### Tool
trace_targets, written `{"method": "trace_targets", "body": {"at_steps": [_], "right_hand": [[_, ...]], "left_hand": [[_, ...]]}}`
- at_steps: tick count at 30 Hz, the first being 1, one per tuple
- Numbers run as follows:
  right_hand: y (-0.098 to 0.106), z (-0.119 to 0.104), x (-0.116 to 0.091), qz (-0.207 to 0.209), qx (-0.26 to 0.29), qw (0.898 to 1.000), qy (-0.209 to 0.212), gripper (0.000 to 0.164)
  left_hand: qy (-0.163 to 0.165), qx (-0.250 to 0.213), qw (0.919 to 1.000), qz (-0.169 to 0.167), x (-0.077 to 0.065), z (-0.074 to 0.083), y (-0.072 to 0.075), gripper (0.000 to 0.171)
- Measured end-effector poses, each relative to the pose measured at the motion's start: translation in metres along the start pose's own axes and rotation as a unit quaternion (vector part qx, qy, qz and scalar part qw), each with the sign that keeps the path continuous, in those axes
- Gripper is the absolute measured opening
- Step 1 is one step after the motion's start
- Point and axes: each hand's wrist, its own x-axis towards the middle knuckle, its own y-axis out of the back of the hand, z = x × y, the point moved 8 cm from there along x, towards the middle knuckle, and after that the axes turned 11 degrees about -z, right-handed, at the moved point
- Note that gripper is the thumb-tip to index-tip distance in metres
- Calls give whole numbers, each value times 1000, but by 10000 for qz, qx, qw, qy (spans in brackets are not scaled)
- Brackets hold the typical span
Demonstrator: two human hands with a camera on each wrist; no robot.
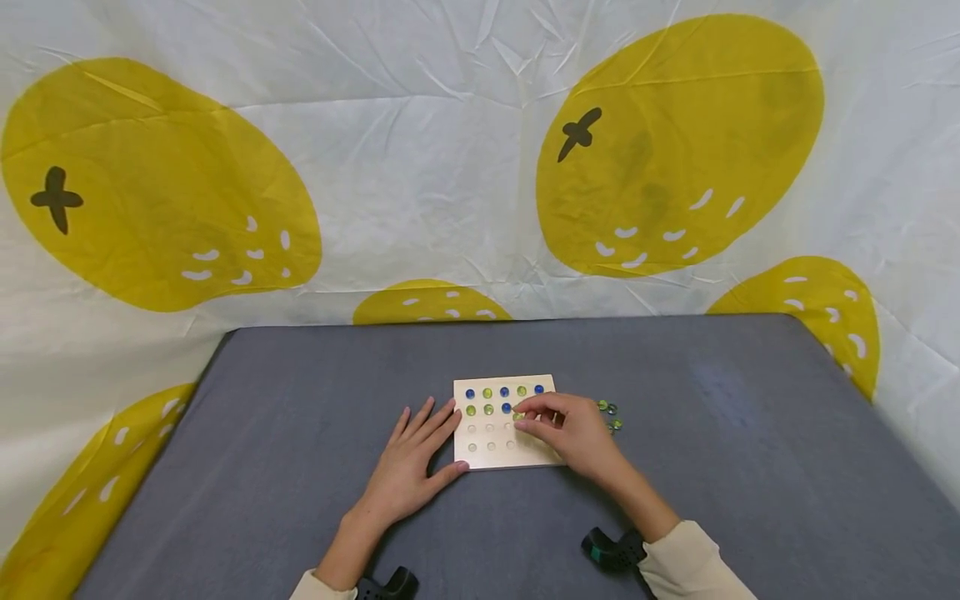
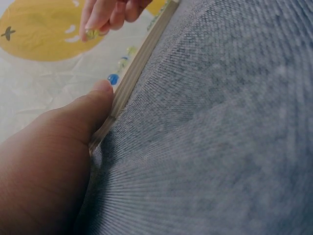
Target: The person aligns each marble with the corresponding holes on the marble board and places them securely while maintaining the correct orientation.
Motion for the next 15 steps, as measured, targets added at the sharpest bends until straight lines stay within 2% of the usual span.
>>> {"method": "trace_targets", "body": {"at_steps": [15], "right_hand": [[-25,-5,12,-103,-39,9998,155,11]], "left_hand": [[25,-38,10000,-42,-1,0,0,71]]}}
